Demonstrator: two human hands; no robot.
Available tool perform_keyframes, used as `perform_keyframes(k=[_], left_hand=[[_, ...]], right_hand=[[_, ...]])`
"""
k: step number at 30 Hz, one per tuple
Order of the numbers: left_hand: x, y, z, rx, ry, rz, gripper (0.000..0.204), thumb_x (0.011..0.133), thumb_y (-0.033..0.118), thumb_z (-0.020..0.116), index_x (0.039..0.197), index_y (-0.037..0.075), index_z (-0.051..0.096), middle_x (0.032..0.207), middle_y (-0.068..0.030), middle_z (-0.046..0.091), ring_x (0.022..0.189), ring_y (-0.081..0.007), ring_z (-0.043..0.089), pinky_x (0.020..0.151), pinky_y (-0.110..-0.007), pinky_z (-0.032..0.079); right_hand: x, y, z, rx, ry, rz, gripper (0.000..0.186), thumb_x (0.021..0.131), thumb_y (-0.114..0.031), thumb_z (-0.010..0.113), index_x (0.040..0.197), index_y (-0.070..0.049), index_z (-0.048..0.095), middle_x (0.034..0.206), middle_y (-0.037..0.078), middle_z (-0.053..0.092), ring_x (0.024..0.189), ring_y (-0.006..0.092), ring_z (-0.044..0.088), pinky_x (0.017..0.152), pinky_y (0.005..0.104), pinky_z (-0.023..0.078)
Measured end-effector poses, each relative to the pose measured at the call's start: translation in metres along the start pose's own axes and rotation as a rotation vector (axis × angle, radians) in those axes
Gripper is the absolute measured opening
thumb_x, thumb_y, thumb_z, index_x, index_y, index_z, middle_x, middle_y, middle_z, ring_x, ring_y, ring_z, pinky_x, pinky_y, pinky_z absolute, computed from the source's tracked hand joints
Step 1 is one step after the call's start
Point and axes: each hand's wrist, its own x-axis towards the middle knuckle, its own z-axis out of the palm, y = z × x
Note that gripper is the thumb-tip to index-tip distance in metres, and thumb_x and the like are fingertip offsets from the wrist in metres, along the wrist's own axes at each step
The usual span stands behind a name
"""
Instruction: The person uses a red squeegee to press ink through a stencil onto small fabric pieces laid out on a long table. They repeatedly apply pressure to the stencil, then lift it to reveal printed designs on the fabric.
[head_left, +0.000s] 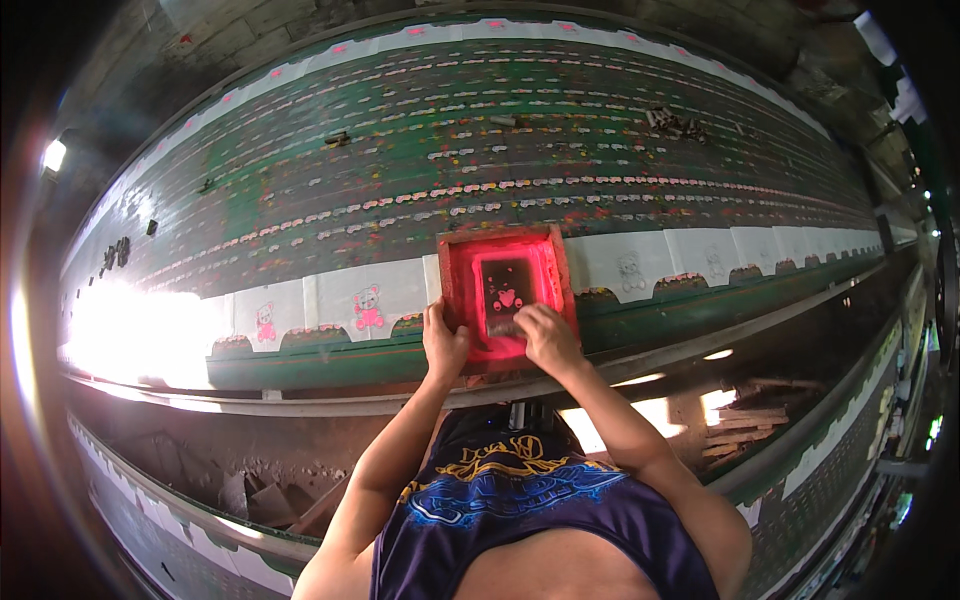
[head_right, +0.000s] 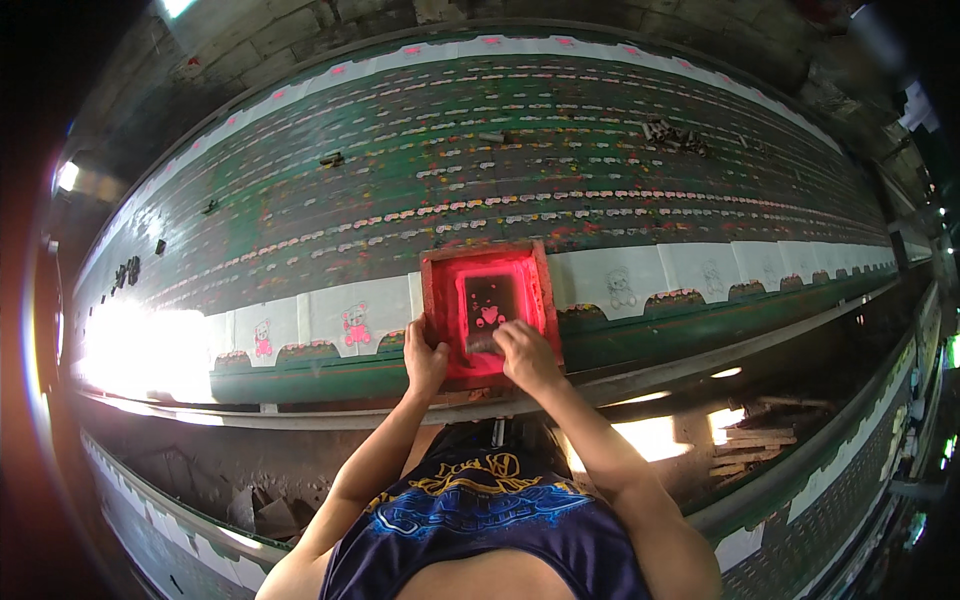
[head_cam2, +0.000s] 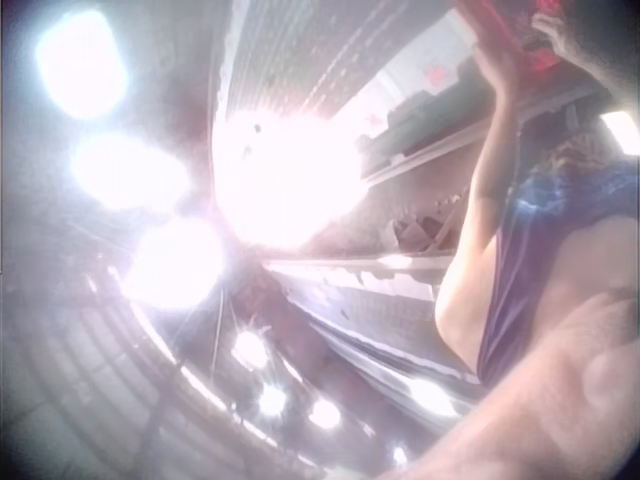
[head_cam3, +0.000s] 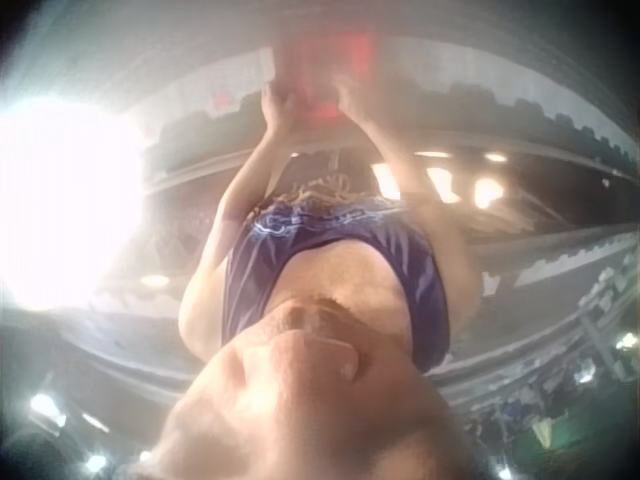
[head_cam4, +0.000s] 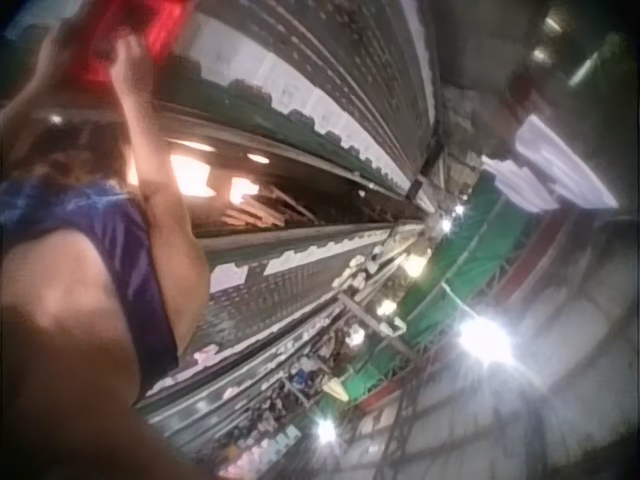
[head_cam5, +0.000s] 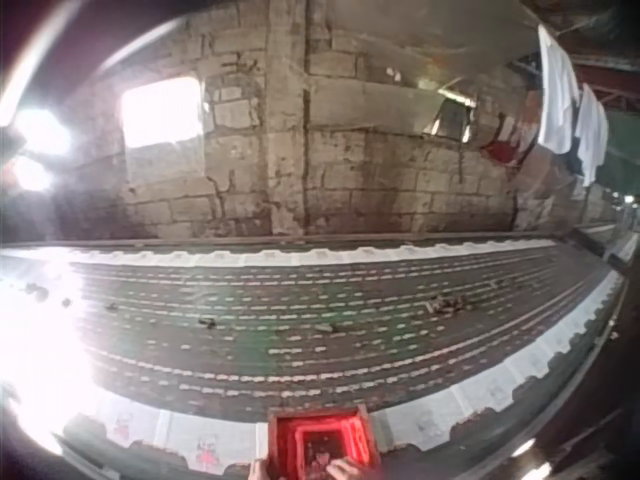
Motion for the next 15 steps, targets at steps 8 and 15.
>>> perform_keyframes(k=[8, 15], left_hand=[[0.002, 0.006, -0.003, -0.02, -0.047, -0.017, 0.069, 0.075, -0.001, 0.066, 0.141, -0.005, 0.045, 0.13, -0.0247, 0.053, 0.123, -0.0436, 0.054, 0.106, -0.047, 0.046], [0.001, 0.011, -0.008, 0.001, -0.061, -0.014, 0.072, 0.076, -0.003, 0.067, 0.144, -0.003, 0.045, 0.134, -0.0233, 0.054, 0.126, -0.042, 0.054, 0.109, -0.046, 0.046]], right_hand=[[-0.043, -0.022, -0.019, 0.102, -0.126, 0.03, 0.034, 0.084, -0.009, 0.075, 0.114, 0.003, 0.065, 0.114, 0.017, 0.066, 0.112, 0.0356, 0.062, 0.102, 0.0434, 0.051], [-0.046, 0.024, -0.021, -0.121, 0.372, 0.464, 0.037, 0.093, -0.024, 0.074, 0.115, 0.005, 0.07, 0.112, 0.023, 0.068, 0.106, 0.0406, 0.066, 0.091, 0.0468, 0.053]])
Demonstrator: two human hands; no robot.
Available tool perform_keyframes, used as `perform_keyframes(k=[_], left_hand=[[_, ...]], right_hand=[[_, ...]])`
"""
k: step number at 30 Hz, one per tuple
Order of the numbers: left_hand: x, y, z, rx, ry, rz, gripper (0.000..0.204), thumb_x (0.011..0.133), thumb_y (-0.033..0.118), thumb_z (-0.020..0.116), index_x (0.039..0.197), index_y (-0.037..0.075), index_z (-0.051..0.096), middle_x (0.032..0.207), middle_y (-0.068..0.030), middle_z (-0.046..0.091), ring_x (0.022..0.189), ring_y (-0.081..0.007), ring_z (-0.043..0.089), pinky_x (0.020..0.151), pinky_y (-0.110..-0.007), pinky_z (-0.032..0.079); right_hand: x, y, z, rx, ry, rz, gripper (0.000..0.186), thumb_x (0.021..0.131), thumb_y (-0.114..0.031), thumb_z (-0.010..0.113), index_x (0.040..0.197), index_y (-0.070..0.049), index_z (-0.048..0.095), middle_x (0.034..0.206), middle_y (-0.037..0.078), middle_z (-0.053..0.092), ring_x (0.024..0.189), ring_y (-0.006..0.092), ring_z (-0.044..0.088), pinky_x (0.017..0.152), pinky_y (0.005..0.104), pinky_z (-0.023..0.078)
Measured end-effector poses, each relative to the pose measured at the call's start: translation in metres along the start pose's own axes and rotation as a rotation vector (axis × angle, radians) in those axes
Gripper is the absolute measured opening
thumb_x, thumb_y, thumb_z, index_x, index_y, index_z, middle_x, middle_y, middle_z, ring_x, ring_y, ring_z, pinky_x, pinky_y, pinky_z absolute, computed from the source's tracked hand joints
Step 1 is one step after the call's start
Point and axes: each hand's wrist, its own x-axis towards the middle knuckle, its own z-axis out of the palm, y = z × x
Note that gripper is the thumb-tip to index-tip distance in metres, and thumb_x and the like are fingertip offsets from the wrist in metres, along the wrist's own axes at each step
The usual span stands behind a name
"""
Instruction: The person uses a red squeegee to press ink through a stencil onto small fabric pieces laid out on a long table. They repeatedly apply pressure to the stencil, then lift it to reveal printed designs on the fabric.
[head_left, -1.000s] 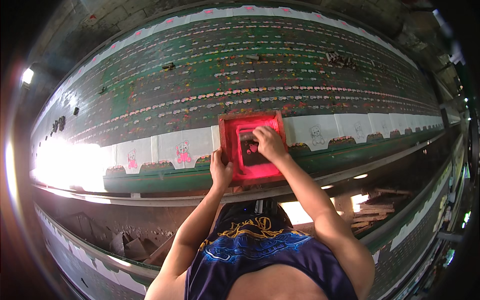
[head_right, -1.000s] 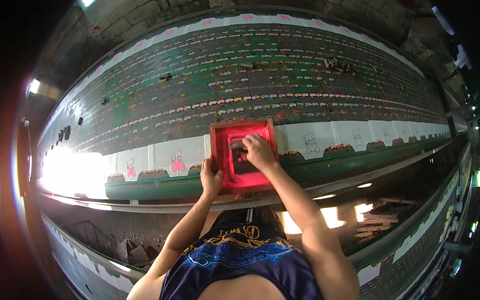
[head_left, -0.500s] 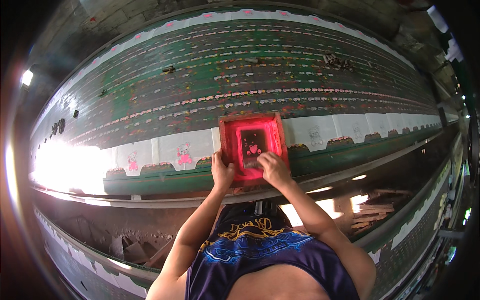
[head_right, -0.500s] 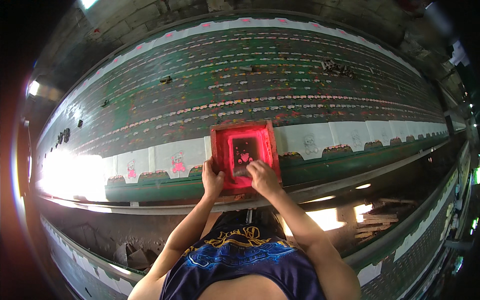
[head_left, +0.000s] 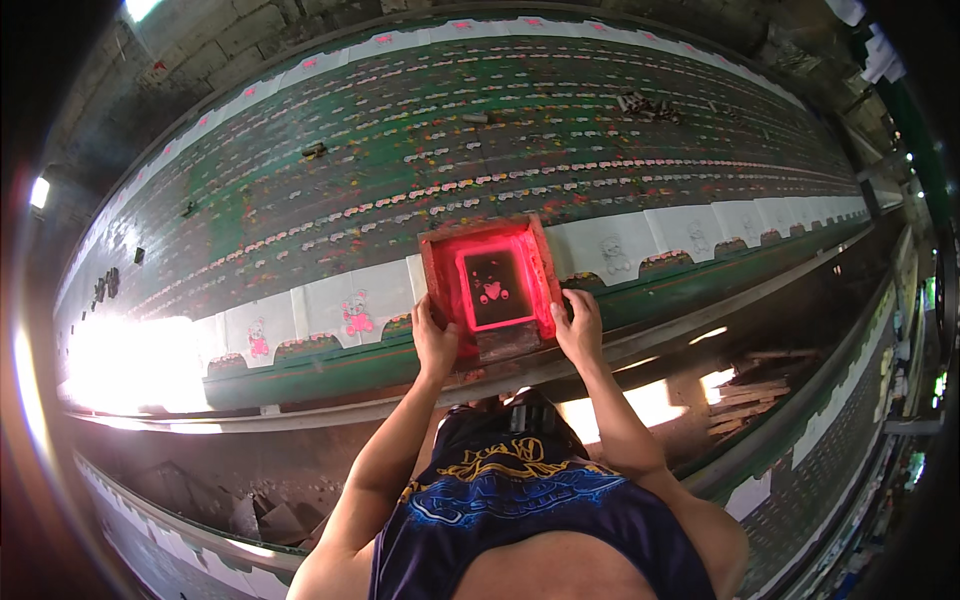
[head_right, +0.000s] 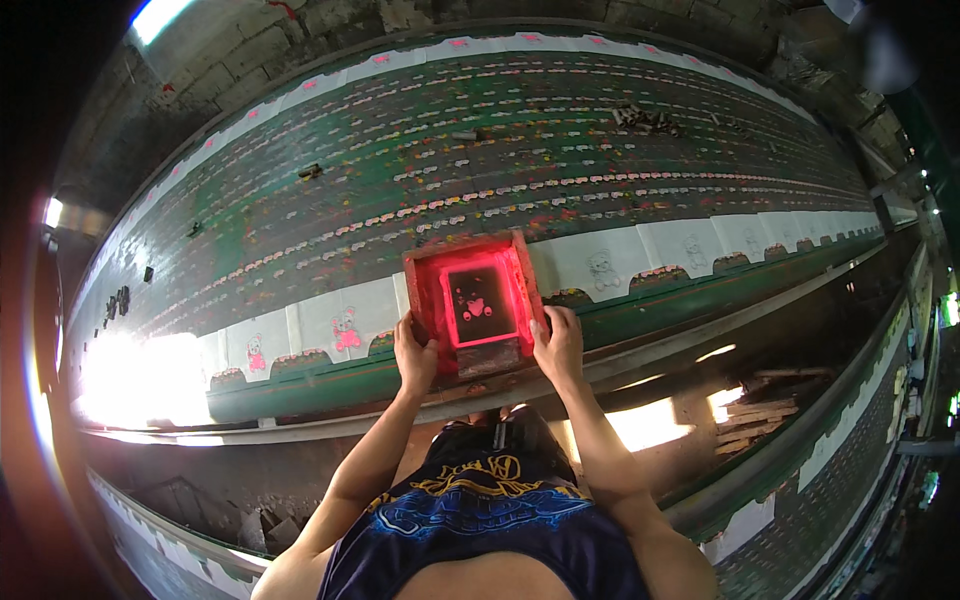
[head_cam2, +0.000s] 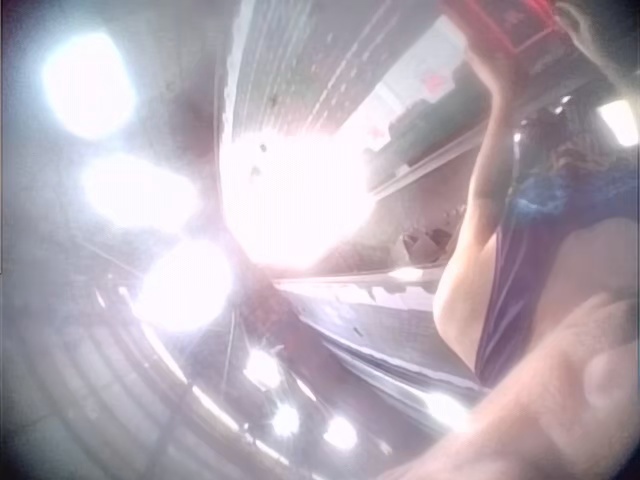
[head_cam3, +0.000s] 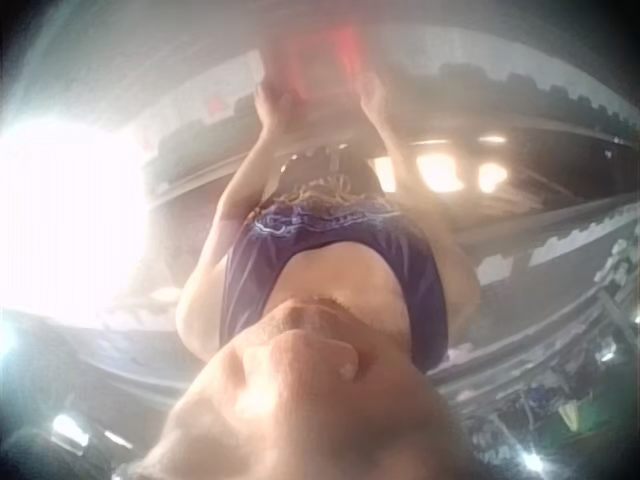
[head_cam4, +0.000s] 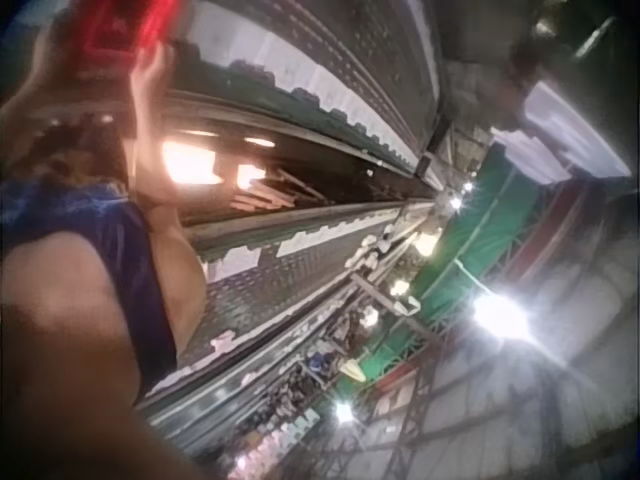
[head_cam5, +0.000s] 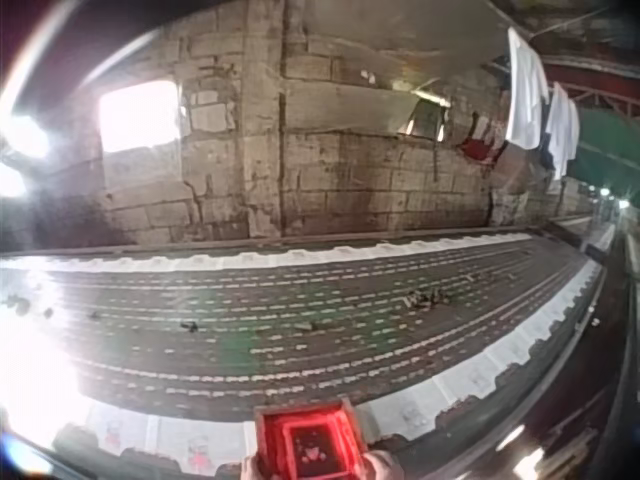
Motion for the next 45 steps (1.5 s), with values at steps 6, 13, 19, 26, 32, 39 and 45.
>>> perform_keyframes(k=[6, 13, 19, 26, 32, 39, 45], left_hand=[[0.0, 0.011, 0.0, -0.017, 0.015, 0.009, 0.07, 0.076, -0.007, 0.066, 0.143, -0.006, 0.049, 0.139, -0.0231, 0.054, 0.128, -0.0412, 0.055, 0.109, -0.043, 0.046], [-0.013, 0.071, 0.069, -0.064, 0.101, 0.144, 0.071, 0.074, -0.008, 0.064, 0.143, -0.004, 0.05, 0.139, -0.0208, 0.054, 0.128, -0.0405, 0.055, 0.109, -0.044, 0.046], [-0.024, 0.122, 0.176, -0.136, 0.075, 0.082, 0.068, 0.075, -0.005, 0.065, 0.142, -0.004, 0.05, 0.137, -0.022, 0.055, 0.13, -0.0408, 0.053, 0.11, -0.044, 0.045], [-0.033, 0.149, 0.223, -0.093, 0.056, 0.044, 0.064, 0.076, -0.002, 0.065, 0.139, -0.005, 0.053, 0.134, -0.0204, 0.057, 0.121, -0.038, 0.06, 0.101, -0.042, 0.05], [-0.031, 0.148, 0.224, -0.009, 0.042, 0.016, 0.066, 0.074, -0.001, 0.067, 0.138, -0.005, 0.054, 0.129, -0.0196, 0.059, 0.115, -0.0371, 0.062, 0.098, -0.041, 0.051], [-0.03, 0.147, 0.224, -0.073, 0.039, -0.018, 0.066, 0.071, -0.001, 0.066, 0.136, -0.006, 0.056, 0.125, -0.0193, 0.061, 0.113, -0.0367, 0.062, 0.098, -0.041, 0.05], [-0.027, 0.145, 0.224, -0.063, 0.042, 0.015, 0.066, 0.07, -0.001, 0.065, 0.135, -0.006, 0.056, 0.125, -0.0196, 0.061, 0.113, -0.0367, 0.062, 0.099, -0.041, 0.05]], right_hand=[[-0.005, 0.027, 0.011, 0.133, -0.213, 0.37, 0.057, 0.095, -0.041, 0.07, 0.118, 0.011, 0.067, 0.115, 0.028, 0.066, 0.109, 0.0426, 0.065, 0.095, 0.0469, 0.052], [0.028, 0.078, -0.055, 0.181, -0.168, 0.399, 0.066, 0.092, -0.047, 0.072, 0.119, 0.013, 0.065, 0.119, 0.028, 0.065, 0.113, 0.0412, 0.064, 0.099, 0.0452, 0.05], [0.063, 0.175, -0.121, 0.113, -0.21, 0.378, 0.067, 0.092, -0.047, 0.072, 0.121, 0.013, 0.065, 0.122, 0.028, 0.064, 0.115, 0.041, 0.064, 0.101, 0.0445, 0.05], [0.071, 0.228, -0.145, 0.128, -0.289, 0.405, 0.066, 0.093, -0.045, 0.072, 0.124, 0.013, 0.063, 0.124, 0.028, 0.063, 0.117, 0.0415, 0.062, 0.101, 0.0454, 0.049], [0.067, 0.238, -0.148, 0.173, -0.247, 0.26, 0.058, 0.092, -0.039, 0.075, 0.123, 0.009, 0.064, 0.125, 0.025, 0.062, 0.119, 0.0393, 0.06, 0.103, 0.045, 0.048], [0.06, 0.173, -0.173, 0.228, -0.48, -0.425, 0.046, 0.082, -0.021, 0.081, 0.119, 0.001, 0.064, 0.118, 0.016, 0.061, 0.114, 0.0364, 0.058, 0.099, 0.046, 0.048], [0.071, 0.173, -0.146, 0.113, -0.447, -0.464, 0.028, 0.078, -0.002, 0.069, 0.106, -0.001, 0.065, 0.11, 0.012, 0.065, 0.107, 0.033, 0.062, 0.095, 0.0461, 0.05]])
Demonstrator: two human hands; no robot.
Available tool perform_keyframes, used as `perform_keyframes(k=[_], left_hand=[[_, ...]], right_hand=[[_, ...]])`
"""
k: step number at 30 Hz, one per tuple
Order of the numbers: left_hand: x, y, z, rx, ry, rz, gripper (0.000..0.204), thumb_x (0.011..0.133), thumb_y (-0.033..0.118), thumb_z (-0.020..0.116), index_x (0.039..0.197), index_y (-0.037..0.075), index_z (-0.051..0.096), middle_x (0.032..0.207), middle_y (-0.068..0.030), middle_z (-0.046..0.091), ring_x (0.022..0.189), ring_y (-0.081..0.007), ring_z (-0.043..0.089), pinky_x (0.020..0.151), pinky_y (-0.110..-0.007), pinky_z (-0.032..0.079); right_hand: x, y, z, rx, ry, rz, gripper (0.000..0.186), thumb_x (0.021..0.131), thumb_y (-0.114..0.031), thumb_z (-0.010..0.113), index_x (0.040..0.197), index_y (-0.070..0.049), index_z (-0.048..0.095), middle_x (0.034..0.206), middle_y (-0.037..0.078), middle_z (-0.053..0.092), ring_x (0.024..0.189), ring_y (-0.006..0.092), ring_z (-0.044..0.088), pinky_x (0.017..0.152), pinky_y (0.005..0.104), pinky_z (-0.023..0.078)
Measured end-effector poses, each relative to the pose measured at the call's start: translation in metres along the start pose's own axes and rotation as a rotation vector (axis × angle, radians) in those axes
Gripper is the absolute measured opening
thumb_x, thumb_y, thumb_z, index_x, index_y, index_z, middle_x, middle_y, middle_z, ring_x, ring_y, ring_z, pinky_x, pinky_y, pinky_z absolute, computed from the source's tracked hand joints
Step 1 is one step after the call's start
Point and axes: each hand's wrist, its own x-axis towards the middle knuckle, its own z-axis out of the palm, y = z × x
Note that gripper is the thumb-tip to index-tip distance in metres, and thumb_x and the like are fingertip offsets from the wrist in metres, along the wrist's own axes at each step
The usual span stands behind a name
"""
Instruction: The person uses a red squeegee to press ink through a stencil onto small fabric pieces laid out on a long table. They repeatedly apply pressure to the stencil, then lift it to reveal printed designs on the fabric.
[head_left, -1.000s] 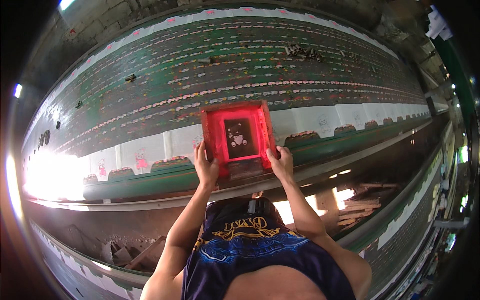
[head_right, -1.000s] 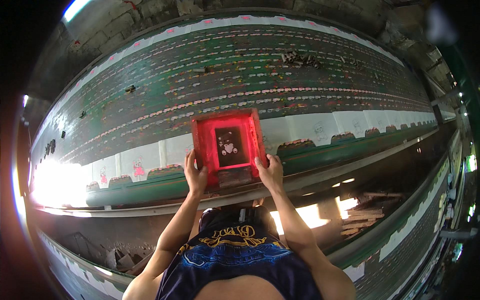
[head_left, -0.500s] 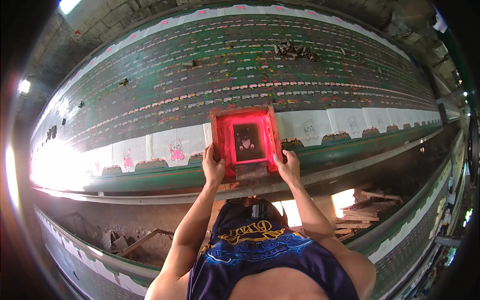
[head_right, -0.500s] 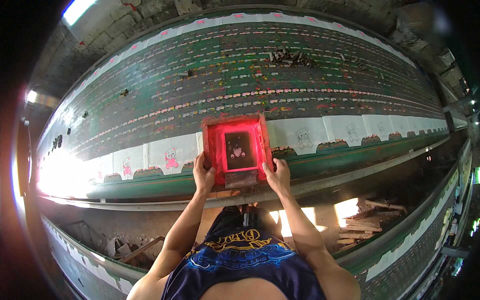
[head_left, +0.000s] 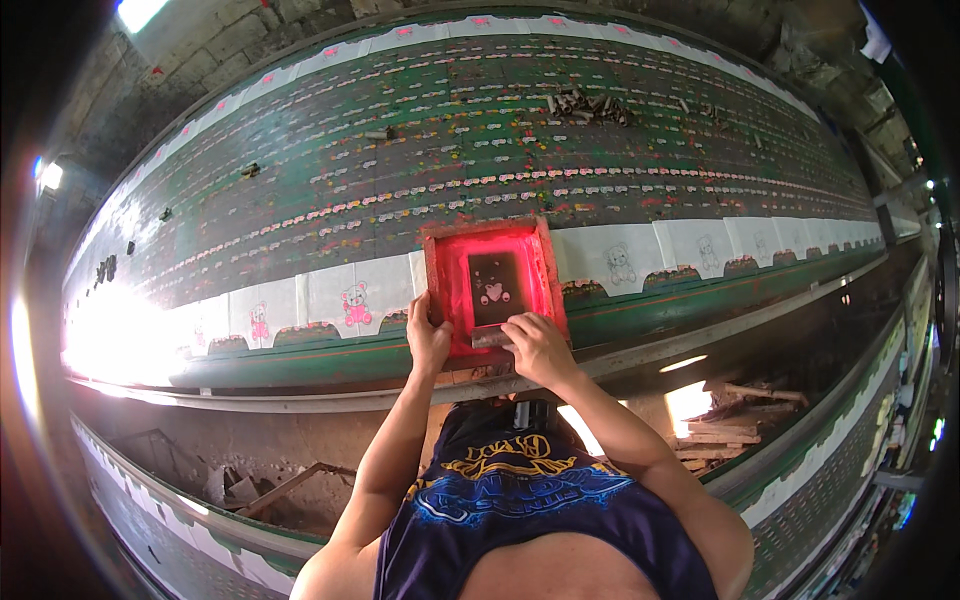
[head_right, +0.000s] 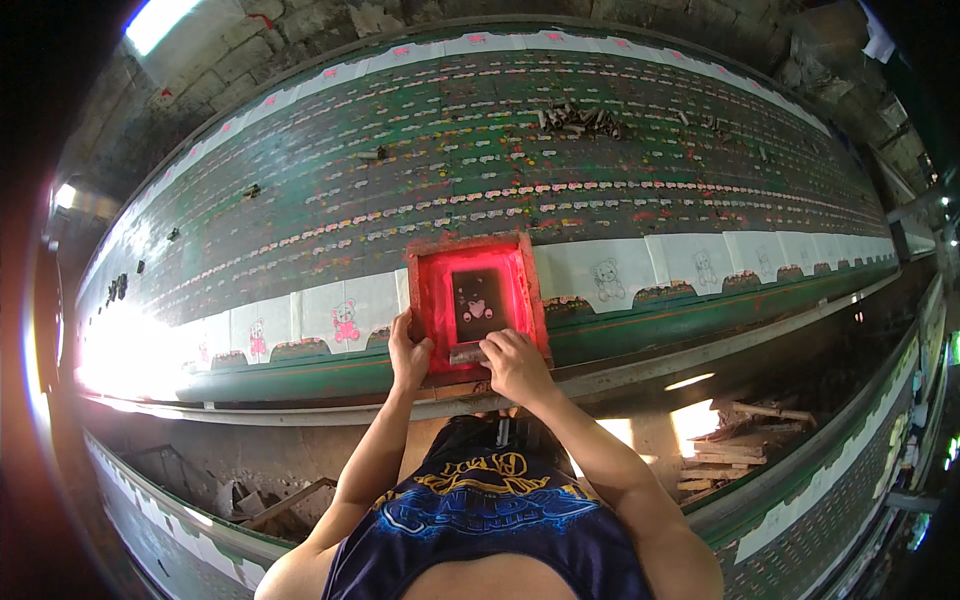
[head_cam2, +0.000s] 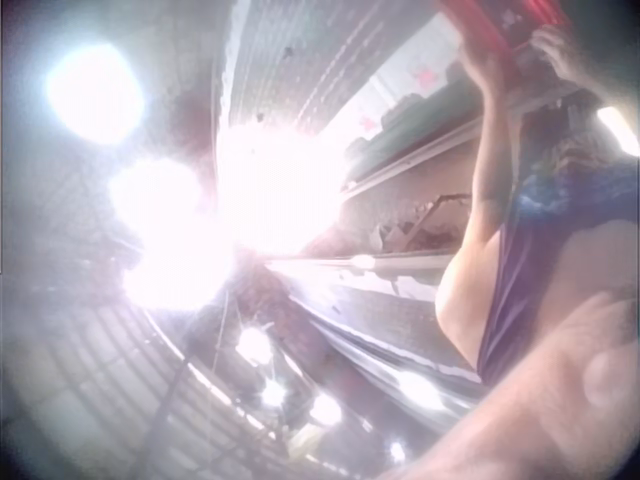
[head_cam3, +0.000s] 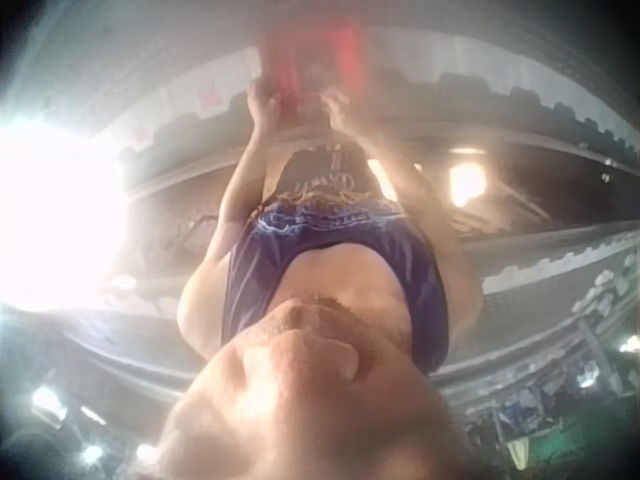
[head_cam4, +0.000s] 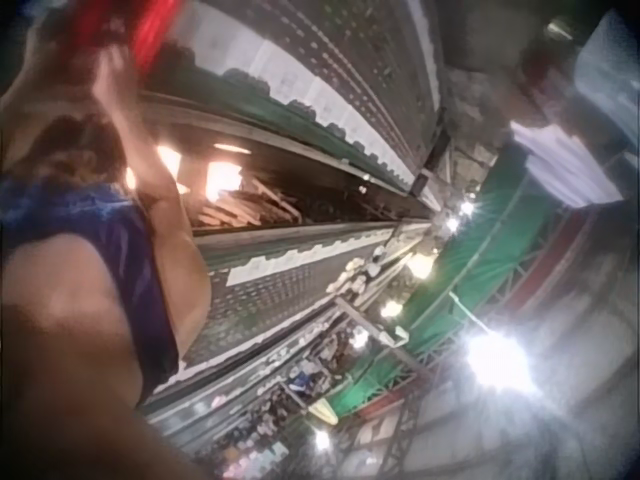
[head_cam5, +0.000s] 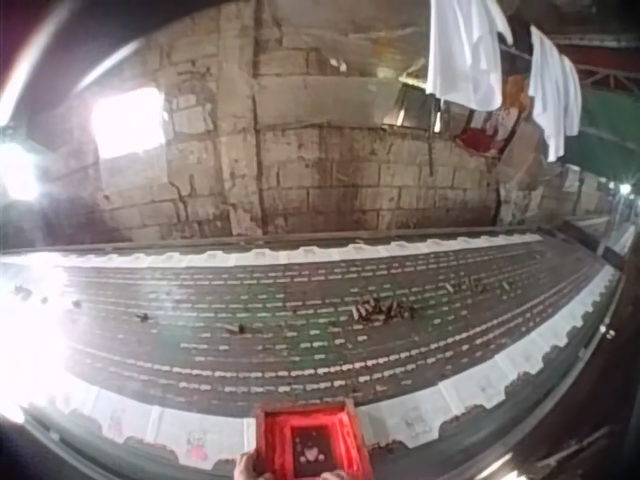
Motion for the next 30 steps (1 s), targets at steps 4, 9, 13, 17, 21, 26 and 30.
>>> perform_keyframes(k=[4, 9, 13, 17, 21, 26, 30], left_hand=[[0.0, -0.001, 0.0, 0.014, 0.021, 0.027, 0.067, 0.07, -0.001, 0.065, 0.135, -0.006, 0.056, 0.127, -0.02, 0.06, 0.115, -0.0372, 0.061, 0.1, -0.041, 0.05], [-0.003, 0.005, -0.001, -0.004, -0.002, -0.01, 0.067, 0.07, -0.001, 0.064, 0.136, -0.006, 0.055, 0.129, -0.0205, 0.059, 0.118, -0.0387, 0.06, 0.101, -0.042, 0.049], [-0.002, 0.003, 0.0, 0.004, 0.006, 0.001, 0.067, 0.07, -0.001, 0.065, 0.136, -0.006, 0.055, 0.13, -0.0207, 0.058, 0.119, -0.0394, 0.059, 0.101, -0.042, 0.049], [-0.002, 0.001, 0.0, 0.023, 0.009, -0.006, 0.066, 0.07, -0.001, 0.065, 0.136, -0.006, 0.055, 0.127, -0.0202, 0.059, 0.115, -0.0382, 0.061, 0.099, -0.041, 0.05], [-0.003, 0.009, -0.001, -0.011, 0.007, -0.047, 0.067, 0.069, -0.001, 0.066, 0.136, -0.007, 0.055, 0.123, -0.0198, 0.06, 0.112, -0.0364, 0.061, 0.098, -0.04, 0.049], [-0.002, -0.002, 0.004, 0.001, 0.045, 0.023, 0.066, 0.07, -0.002, 0.065, 0.134, -0.007, 0.056, 0.122, -0.0195, 0.06, 0.111, -0.0361, 0.061, 0.097, -0.04, 0.05], [-0.002, -0.004, 0.002, -0.009, 0.006, -0.019, 0.066, 0.071, -0.002, 0.065, 0.136, -0.005, 0.054, 0.127, -0.0201, 0.058, 0.115, -0.0386, 0.059, 0.098, -0.042, 0.05]], right_hand=[[0.007, 0.008, 0.007, 0.041, 0.019, 0.006, 0.027, 0.075, 0.004, 0.064, 0.102, -0.001, 0.065, 0.106, 0.013, 0.067, 0.104, 0.0336, 0.063, 0.093, 0.0445, 0.052], [-0.006, 0.007, 0.006, 0.025, 0.034, -0.045, 0.029, 0.074, 0.011, 0.062, 0.1, 0.001, 0.067, 0.104, 0.014, 0.068, 0.102, 0.0342, 0.065, 0.091, 0.0446, 0.055], [0.03, 0.034, 0.023, -0.056, 0.167, -0.113, 0.028, 0.073, 0.011, 0.06, 0.099, 0.001, 0.067, 0.107, 0.014, 0.067, 0.102, 0.0341, 0.065, 0.091, 0.0445, 0.055], [0.094, 0.068, 0.028, -0.048, 0.119, -0.05, 0.022, 0.079, 0.007, 0.064, 0.099, 0.0, 0.068, 0.103, 0.014, 0.069, 0.103, 0.0333, 0.065, 0.091, 0.045, 0.054], [0.135, 0.072, 0.007, -0.014, 0.048, 0.008, 0.016, 0.083, 0.001, 0.07, 0.098, 0.0, 0.068, 0.097, 0.014, 0.069, 0.103, 0.034, 0.064, 0.092, 0.044, 0.053], [0.108, 0.078, 0.027, -0.012, 0.135, -0.032, 0.018, 0.083, 0.0, 0.07, 0.101, -0.001, 0.065, 0.1, 0.013, 0.067, 0.102, 0.0355, 0.063, 0.091, 0.0461, 0.052], [0.037, 0.026, 0.02, 0.018, 0.077, -0.024, 0.026, 0.074, 0.012, 0.06, 0.097, -0.001, 0.062, 0.102, 0.014, 0.066, 0.101, 0.035, 0.062, 0.091, 0.044, 0.053]])
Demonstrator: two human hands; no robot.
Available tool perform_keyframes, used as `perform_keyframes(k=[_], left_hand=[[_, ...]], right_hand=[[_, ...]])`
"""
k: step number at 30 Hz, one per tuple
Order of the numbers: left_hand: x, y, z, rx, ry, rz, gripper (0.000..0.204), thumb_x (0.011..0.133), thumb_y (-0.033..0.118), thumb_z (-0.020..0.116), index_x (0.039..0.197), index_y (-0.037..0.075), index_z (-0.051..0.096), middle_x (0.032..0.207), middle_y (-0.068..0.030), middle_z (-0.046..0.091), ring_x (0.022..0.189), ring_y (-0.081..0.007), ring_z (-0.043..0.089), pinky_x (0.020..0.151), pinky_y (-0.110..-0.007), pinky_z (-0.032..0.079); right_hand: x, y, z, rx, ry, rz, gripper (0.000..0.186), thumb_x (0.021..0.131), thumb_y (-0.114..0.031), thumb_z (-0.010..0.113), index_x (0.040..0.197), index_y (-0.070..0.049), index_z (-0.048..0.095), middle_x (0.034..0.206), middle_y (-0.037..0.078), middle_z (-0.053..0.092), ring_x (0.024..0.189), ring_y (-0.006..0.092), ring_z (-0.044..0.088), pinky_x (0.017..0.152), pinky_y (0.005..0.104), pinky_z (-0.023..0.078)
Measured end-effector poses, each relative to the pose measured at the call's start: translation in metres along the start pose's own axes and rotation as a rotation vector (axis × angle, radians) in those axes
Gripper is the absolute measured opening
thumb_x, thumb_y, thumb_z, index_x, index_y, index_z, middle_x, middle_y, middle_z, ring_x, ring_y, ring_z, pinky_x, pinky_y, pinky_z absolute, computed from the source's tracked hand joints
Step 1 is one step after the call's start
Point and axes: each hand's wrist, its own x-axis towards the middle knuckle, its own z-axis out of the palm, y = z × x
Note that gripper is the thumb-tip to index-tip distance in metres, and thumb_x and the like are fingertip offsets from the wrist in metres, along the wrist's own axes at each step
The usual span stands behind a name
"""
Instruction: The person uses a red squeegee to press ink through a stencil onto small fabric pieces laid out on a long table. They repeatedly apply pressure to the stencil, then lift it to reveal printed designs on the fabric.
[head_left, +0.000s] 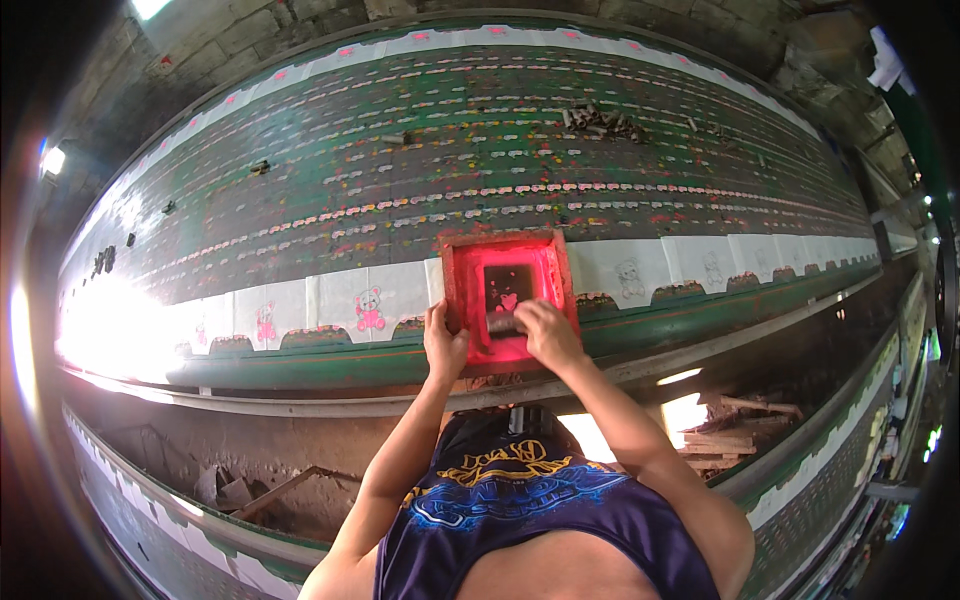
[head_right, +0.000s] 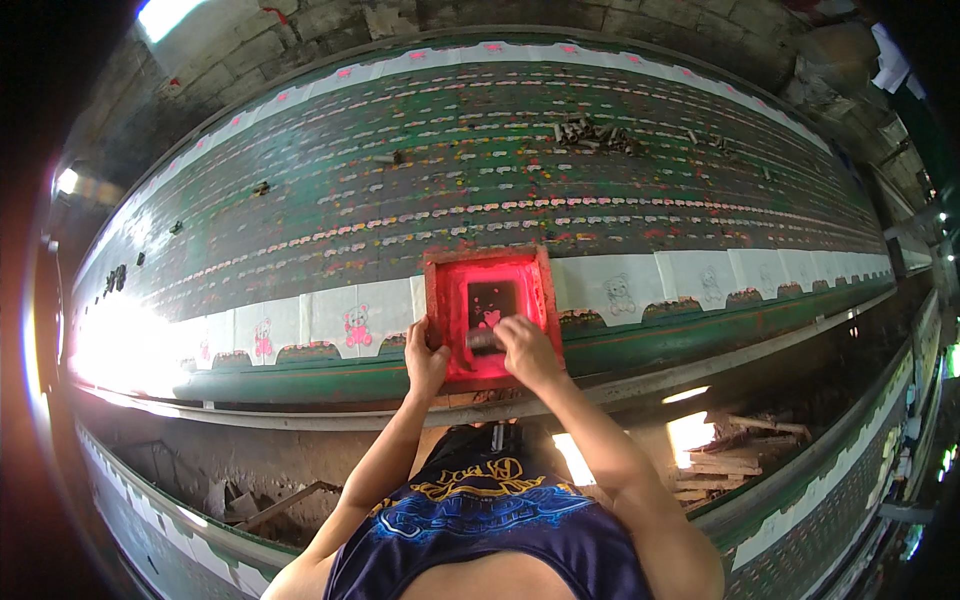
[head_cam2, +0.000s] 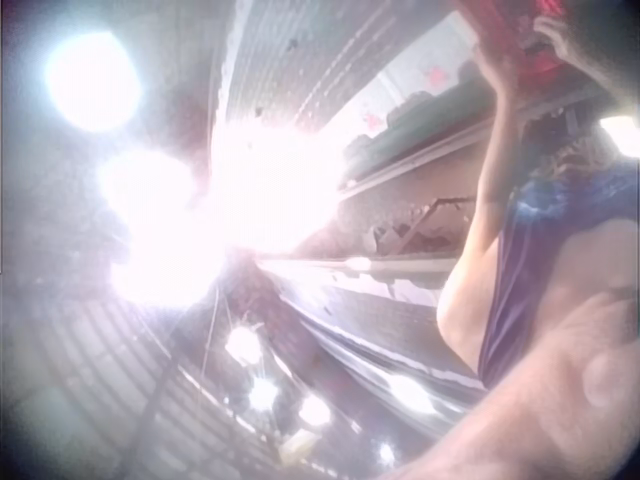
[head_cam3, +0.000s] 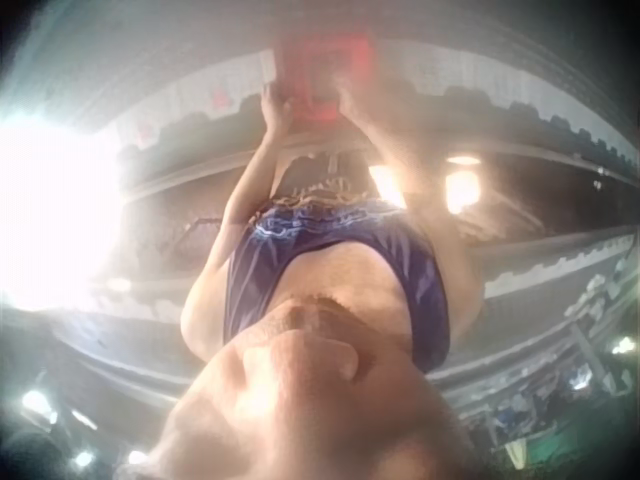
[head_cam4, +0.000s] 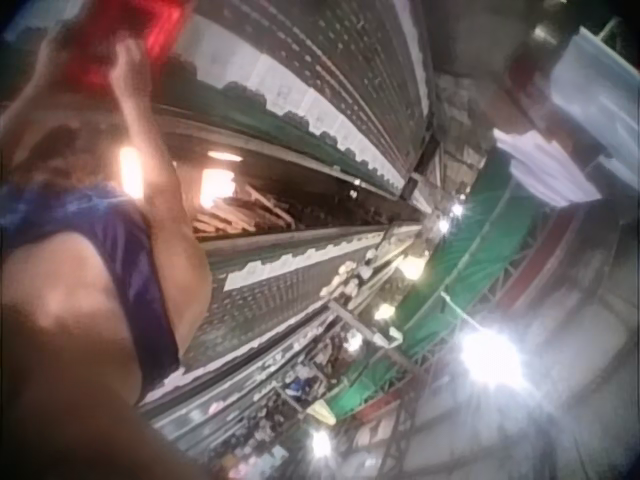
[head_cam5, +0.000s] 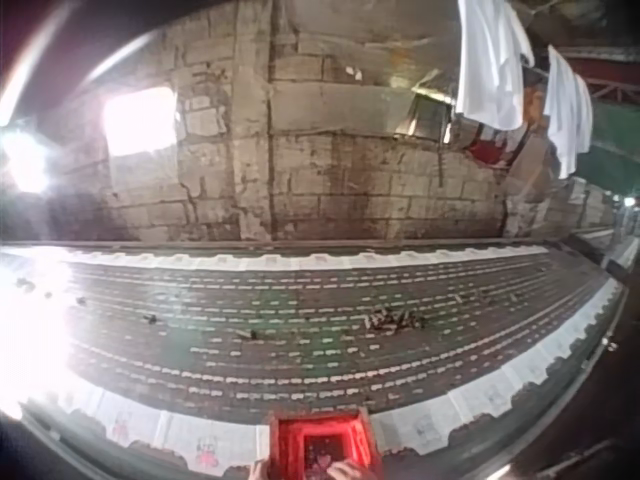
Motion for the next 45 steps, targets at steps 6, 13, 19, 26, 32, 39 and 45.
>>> perform_keyframes(k=[6, 13, 19, 26, 32, 39, 45], left_hand=[[-0.002, 0.002, 0.001, 0.008, -0.003, 0.025, 0.066, 0.072, -0.002, 0.066, 0.137, -0.004, 0.053, 0.129, -0.0202, 0.057, 0.116, -0.0388, 0.059, 0.099, -0.044, 0.05], [0.0, 0.005, -0.001, -0.03, -0.013, -0.017, 0.065, 0.072, -0.004, 0.067, 0.136, -0.003, 0.055, 0.121, -0.0194, 0.06, 0.108, -0.0365, 0.061, 0.095, -0.042, 0.051], [-0.001, 0.018, 0.003, -0.067, 0.039, 0.06, 0.068, 0.069, -0.009, 0.065, 0.137, -0.004, 0.057, 0.125, -0.0181, 0.061, 0.116, -0.0347, 0.062, 0.1, -0.04, 0.05], [-0.019, 0.083, 0.086, -0.098, 0.056, 0.086, 0.068, 0.069, -0.01, 0.064, 0.137, -0.004, 0.057, 0.132, -0.0186, 0.059, 0.124, -0.0356, 0.059, 0.107, -0.041, 0.047], [-0.035, 0.124, 0.185, -0.136, 0.049, 0.095, 0.067, 0.071, -0.01, 0.062, 0.138, -0.006, 0.055, 0.132, -0.018, 0.058, 0.119, -0.035, 0.06, 0.101, -0.038, 0.05], [-0.044, 0.137, 0.226, -0.058, 0.046, 0.047, 0.066, 0.071, -0.005, 0.065, 0.136, -0.006, 0.056, 0.121, -0.0159, 0.06, 0.103, -0.0306, 0.062, 0.092, -0.036, 0.052], [-0.042, 0.141, 0.228, 0.011, 0.025, 0.018, 0.065, 0.072, -0.003, 0.068, 0.135, -0.006, 0.056, 0.118, -0.0165, 0.06, 0.101, -0.0319, 0.062, 0.09, -0.039, 0.052]], right_hand=[[-0.052, -0.034, -0.02, -0.01, -0.103, -0.003, 0.032, 0.083, -0.001, 0.069, 0.114, 0.004, 0.066, 0.115, 0.018, 0.067, 0.113, 0.0365, 0.062, 0.101, 0.0456, 0.051], [-0.059, -0.003, -0.035, -0.086, 0.244, 0.367, 0.042, 0.093, -0.023, 0.073, 0.12, 0.008, 0.064, 0.118, 0.023, 0.065, 0.112, 0.0405, 0.062, 0.099, 0.0463, 0.05], [-0.073, 0.038, -0.03, 0.164, 0.148, 0.779, 0.065, 0.095, -0.043, 0.07, 0.127, 0.012, 0.061, 0.121, 0.026, 0.061, 0.112, 0.0406, 0.061, 0.1, 0.0456, 0.048], [-0.103, 0.092, -0.108, 0.169, 0.204, 0.74, 0.065, 0.094, -0.042, 0.071, 0.127, 0.013, 0.061, 0.119, 0.024, 0.061, 0.114, 0.0393, 0.061, 0.101, 0.0441, 0.048], [-0.14, 0.173, -0.174, 0.141, 0.188, 0.771, 0.064, 0.092, -0.04, 0.074, 0.126, 0.014, 0.062, 0.122, 0.026, 0.062, 0.115, 0.0399, 0.061, 0.101, 0.0435, 0.048], [-0.156, 0.21, -0.199, 0.168, 0.105, 0.76, 0.066, 0.092, -0.041, 0.073, 0.127, 0.014, 0.061, 0.121, 0.026, 0.061, 0.115, 0.0409, 0.06, 0.101, 0.0448, 0.048], [-0.16, 0.215, -0.203, 0.216, 0.105, 0.755, 0.067, 0.092, -0.042, 0.073, 0.127, 0.014, 0.061, 0.12, 0.026, 0.061, 0.115, 0.0403, 0.06, 0.101, 0.0447, 0.047]])
